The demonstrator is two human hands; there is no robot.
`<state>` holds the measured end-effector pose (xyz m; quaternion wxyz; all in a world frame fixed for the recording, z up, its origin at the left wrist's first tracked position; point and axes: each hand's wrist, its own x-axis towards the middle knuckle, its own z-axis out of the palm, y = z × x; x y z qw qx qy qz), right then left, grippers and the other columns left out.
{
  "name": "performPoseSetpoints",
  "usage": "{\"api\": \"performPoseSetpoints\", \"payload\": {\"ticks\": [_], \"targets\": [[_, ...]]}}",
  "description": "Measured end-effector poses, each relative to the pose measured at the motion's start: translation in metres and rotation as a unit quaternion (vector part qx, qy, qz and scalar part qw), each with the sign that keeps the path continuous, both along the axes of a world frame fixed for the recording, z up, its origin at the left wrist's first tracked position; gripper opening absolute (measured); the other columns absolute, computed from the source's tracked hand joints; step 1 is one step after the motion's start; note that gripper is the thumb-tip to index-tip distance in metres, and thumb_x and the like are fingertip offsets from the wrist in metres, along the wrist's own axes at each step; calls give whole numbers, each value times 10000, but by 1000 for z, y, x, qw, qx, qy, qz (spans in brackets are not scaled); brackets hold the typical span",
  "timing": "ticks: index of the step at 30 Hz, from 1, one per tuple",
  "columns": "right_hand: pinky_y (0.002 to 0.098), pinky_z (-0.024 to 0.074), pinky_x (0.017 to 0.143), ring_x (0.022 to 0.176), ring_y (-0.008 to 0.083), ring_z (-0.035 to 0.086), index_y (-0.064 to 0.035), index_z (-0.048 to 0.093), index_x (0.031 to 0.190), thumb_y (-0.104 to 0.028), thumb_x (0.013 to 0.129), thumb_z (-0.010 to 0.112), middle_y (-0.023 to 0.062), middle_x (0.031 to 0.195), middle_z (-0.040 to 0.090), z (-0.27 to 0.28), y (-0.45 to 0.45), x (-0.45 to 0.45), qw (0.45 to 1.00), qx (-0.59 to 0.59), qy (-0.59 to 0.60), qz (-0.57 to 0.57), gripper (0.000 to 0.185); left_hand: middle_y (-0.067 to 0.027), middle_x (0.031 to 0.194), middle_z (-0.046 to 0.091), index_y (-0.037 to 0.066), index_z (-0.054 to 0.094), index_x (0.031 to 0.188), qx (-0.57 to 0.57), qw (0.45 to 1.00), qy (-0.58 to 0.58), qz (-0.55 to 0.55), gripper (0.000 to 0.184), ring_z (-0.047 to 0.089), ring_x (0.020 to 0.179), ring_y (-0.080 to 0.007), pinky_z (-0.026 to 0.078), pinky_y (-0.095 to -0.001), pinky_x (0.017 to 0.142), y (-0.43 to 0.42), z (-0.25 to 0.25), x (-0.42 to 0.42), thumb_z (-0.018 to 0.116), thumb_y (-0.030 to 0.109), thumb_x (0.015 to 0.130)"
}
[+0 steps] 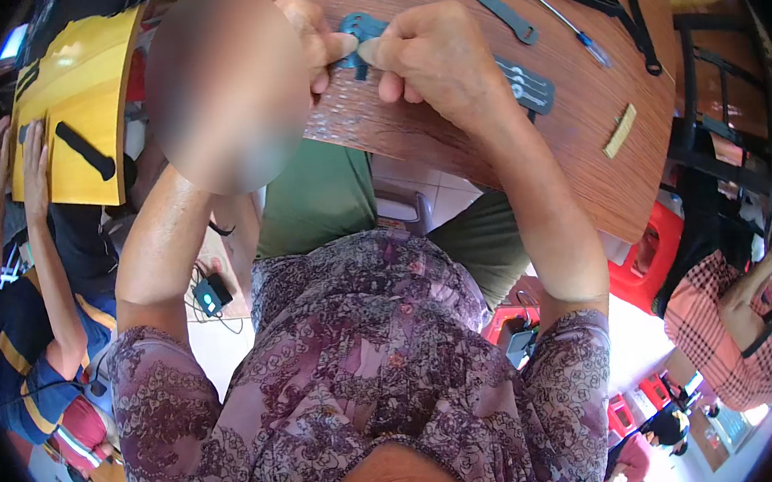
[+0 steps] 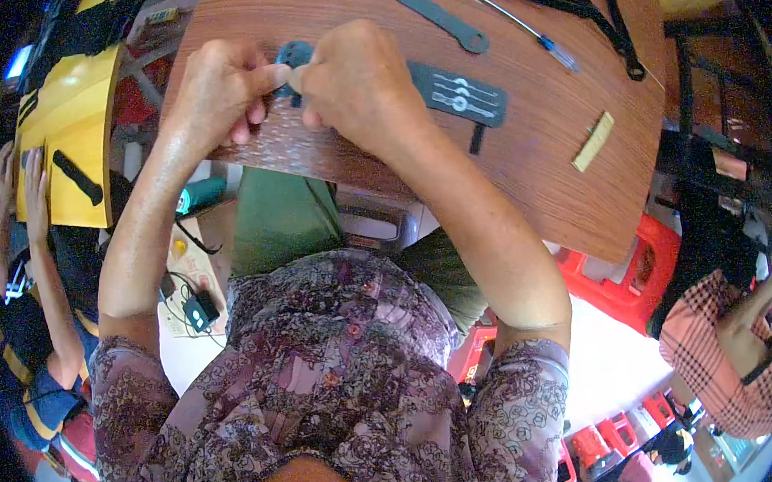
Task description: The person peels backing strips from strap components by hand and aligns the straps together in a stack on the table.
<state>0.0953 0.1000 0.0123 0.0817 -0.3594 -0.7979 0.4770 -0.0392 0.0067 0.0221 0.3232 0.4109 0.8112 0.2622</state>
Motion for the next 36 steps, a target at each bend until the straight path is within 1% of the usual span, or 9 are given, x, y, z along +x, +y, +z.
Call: {"api": "performPoseSetpoints", "payload": {"ticks": [1, 3, 4, 8, 10, 13, 16, 23, 36], "targets": [[399, 510, 620, 526, 256, 623, 7, 678, 633, -148, 717, 619, 137, 554, 631, 1, 1, 3, 1000, -1, -18, 15, 186, -79, 505, 593, -46, 625, 671, 3, 1000, -2, -6, 283, 569, 381, -154, 479, -305, 404, 1, -3, 0, 636, 179, 842], [390, 507, 610, 534, 250, 628, 6, 680, 649, -159, 718, 629, 139, 553, 629, 5, 3, 14, 1000, 20, -10, 6, 186, -58, 507, 566, -33, 622, 755, 7, 1000, 7, -3, 257, 496, 338, -113, 375, -272, 294, 1, -9, -2, 643, 200, 862], [380, 505, 600, 541, 244, 634, 5, 683, 665, -170, 720, 640, 142, 552, 626, 7, 4, 20, 999, 39, -1, 4, 189, -54, 508, 566, -28, 621, 749, 12, 1000, 12, -8, 267, 493, 337, -110, 370, -266, 289, 1, -9, -2, 642, 211, 867], [337, 482, 547, 521, 196, 614, 19, 672, 686, -147, 728, 651, 122, 540, 616, 17, 10, 60, 1000, 9, 19, -16, 173, -52, 508, 564, -25, 621, 743, 8, 1000, 16, -13, 272, 493, 337, -109, 372, -267, 292, -1, -5, -2, 643, 217, 866], [285, 445, 506, 509, 132, 572, 25, 660, 708, -107, 743, 652, 84, 538, 599, 27, 9, 80, 997, -21, 12, -67, 137, -73, 490, 576, -46, 627, 686, 9, 1000, 21, -14, 280, 549, 368, -131, 457, -294, 380, -2, 3, 0, 639, 177, 855], [254, 415, 491, 513, 91, 532, 26, 655, 728, -79, 777, 635, 55, 563, 597, 30, 10, 104, 993, -33, 6, -110, 117, -72, 494, 574, -47, 630, 700, 8, 1000, 16, -2, 277, 536, 361, -125, 452, -293, 375, -2, 5, 1, 644, 184, 851], [236, 412, 494, 522, 86, 535, 25, 658, 768, -93, 805, 624, 50, 578, 606, 29, 10, 119, 987, -71, 35, -140, 128, -75, 503, 575, -48, 628, 712, 16, 1000, 14, -3, 275, 523, 353, -123, 427, -289, 348, -3, 2, 0, 647, 189, 851], [224, 424, 483, 511, 83, 535, 32, 655, 801, -89, 812, 613, 65, 599, 624, 18, 9, 124, 979, -88, 31, -181, 128, -64, 503, 568, -42, 627, 736, 5, 1000, -23, 19, 263, 502, 339, -115, 377, -271, 302, -4, -6, -5, 642, 189, 860], [235, 433, 452, 483, 86, 546, 55, 654, 812, -83, 808, 608, 91, 616, 650, 13, 12, 127, 973, -95, 15, -212, 145, -47, 497, 561, -17, 623, 740, 7, 999, -32, 1, 260, 485, 334, -95, 361, -254, 294, -6, -15, -13, 634, 205, 877]]}}
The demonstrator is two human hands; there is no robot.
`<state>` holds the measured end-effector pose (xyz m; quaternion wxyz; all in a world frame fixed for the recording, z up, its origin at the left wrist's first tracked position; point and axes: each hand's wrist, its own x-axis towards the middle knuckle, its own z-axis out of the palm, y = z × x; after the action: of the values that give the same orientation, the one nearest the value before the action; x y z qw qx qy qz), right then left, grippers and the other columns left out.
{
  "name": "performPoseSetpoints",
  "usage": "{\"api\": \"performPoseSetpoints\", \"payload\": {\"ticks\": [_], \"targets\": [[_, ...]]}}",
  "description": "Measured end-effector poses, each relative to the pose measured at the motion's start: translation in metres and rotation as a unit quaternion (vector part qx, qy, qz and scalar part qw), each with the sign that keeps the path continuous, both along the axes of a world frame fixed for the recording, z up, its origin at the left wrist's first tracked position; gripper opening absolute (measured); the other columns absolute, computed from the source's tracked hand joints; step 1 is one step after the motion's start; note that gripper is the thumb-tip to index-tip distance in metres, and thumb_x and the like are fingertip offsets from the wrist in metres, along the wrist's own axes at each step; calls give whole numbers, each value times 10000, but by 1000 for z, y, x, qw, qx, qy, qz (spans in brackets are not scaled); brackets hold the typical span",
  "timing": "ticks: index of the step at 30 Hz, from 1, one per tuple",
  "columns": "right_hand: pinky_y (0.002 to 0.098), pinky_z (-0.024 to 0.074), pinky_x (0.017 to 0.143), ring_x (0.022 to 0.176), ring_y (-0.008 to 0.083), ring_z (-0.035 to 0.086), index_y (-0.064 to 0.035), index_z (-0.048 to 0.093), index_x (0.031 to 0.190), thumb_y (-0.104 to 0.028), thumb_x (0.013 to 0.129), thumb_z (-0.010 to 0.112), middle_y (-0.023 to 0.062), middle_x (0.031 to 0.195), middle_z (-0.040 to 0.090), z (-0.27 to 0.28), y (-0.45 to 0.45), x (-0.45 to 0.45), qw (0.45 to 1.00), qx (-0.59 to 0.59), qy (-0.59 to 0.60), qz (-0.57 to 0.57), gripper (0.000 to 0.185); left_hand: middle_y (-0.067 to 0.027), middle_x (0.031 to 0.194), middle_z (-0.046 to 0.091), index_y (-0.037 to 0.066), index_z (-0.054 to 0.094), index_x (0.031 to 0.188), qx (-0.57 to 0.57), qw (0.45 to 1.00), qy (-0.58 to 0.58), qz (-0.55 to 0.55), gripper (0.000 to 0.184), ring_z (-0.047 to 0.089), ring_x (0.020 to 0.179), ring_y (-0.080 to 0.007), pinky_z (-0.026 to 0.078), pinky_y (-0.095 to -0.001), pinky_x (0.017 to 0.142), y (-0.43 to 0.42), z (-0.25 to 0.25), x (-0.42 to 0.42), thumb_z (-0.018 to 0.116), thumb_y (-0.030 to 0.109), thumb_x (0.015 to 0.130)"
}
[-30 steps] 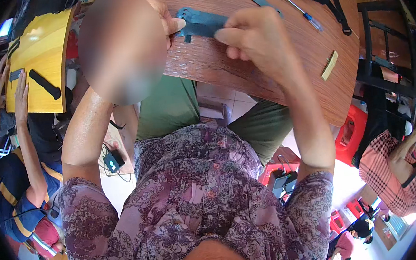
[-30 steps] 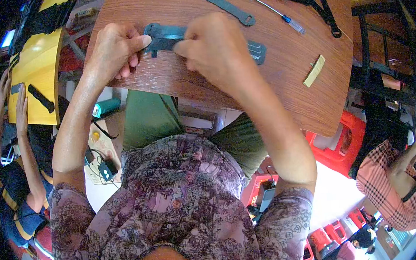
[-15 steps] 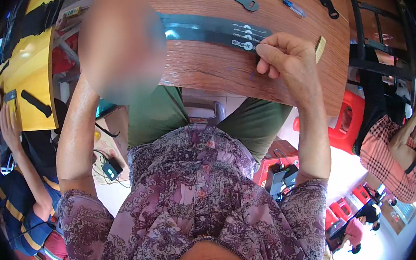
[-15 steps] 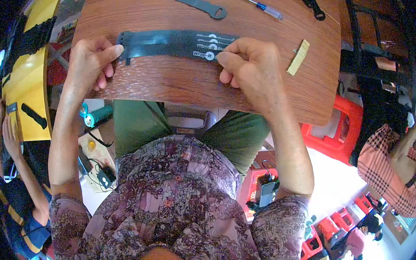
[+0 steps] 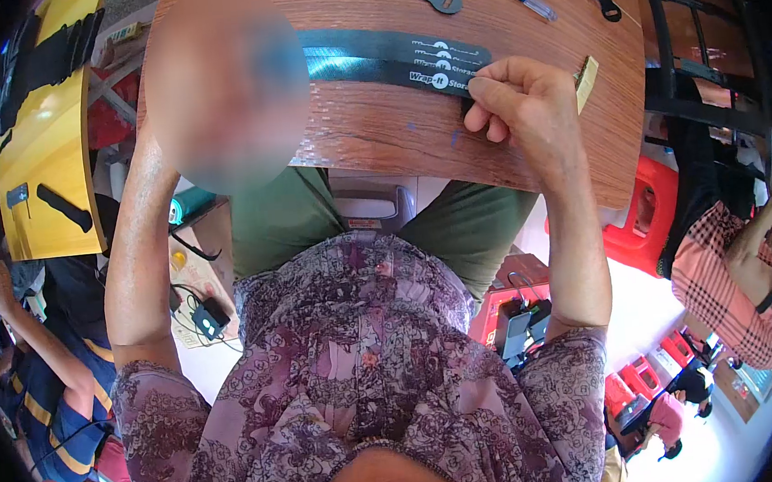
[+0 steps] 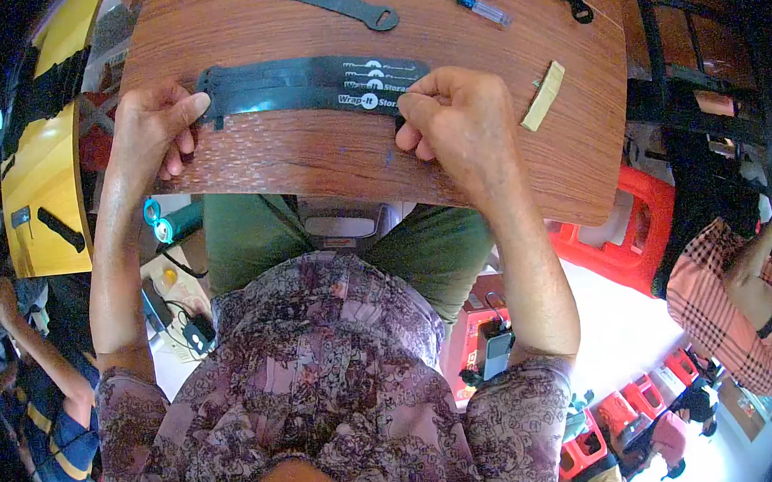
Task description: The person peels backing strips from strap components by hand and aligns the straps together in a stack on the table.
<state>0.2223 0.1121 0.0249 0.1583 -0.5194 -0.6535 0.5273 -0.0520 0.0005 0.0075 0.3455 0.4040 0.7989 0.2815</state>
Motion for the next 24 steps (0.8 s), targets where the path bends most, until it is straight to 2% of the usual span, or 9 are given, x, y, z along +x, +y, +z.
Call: {"api": "performPoseSetpoints", "payload": {"ticks": [24], "targets": [[237, 430, 417, 443, 88, 536, 50, 635, 790, -73, 794, 627, 94, 611, 654, -2, 1, -2, 999, 13, -7, -32, 123, -30, 501, 566, 10, 635, 748, -24, 1000, 9, 12, 255, 491, 342, -79, 375, -234, 308, -2, 6, 3, 647, 231, 876]]}}
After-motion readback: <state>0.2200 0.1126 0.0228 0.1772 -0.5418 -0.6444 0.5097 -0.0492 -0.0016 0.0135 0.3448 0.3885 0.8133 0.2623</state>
